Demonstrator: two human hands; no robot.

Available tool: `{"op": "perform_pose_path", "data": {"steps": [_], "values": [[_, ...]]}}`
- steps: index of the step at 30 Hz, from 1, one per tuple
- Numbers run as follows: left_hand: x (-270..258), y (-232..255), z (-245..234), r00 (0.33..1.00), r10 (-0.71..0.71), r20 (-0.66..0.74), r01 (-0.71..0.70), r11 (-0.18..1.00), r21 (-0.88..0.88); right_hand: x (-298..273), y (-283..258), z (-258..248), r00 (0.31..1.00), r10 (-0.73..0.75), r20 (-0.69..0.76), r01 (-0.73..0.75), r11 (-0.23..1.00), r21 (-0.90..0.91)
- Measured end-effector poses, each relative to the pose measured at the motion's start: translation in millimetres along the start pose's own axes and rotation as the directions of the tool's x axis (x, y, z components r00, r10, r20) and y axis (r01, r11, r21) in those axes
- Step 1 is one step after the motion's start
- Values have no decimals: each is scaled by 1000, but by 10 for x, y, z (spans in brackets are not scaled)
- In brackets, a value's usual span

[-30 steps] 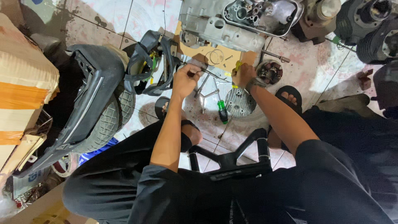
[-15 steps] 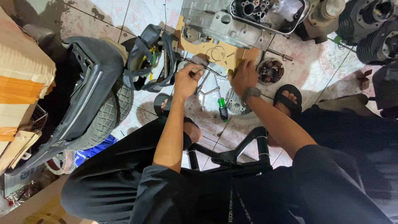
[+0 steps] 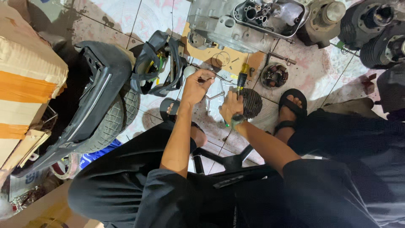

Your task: The person is sitting on a low stool in a workshop, using a yellow-handled screwdriver to tighten screws on a metallic engine cylinder head. They switch to a green-handled screwdriver to work on a different section of the same part. The workspace is cluttered with various engine components and tools.

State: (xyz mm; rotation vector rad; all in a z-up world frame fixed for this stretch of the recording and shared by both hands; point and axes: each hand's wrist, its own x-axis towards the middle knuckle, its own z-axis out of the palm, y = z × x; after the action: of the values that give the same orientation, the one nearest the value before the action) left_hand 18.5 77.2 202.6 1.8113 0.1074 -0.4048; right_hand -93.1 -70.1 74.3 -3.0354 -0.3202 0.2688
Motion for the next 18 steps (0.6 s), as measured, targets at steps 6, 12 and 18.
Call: {"op": "perform_pose_path", "data": {"steps": [6,12,18], "values": [[8,-103,27,1000,16,11,-15,999,-49,54,-6,89,999,4,-49,-6,1000,-25],[-63,107,-64,996,25,86,7,932,-361,-110,18,-1016,985,-134,106,129,990,57],[-88,265,-102,993,77,93,-28,898,-439,-76,322,210,971,-130,199,105,986,132]]}}
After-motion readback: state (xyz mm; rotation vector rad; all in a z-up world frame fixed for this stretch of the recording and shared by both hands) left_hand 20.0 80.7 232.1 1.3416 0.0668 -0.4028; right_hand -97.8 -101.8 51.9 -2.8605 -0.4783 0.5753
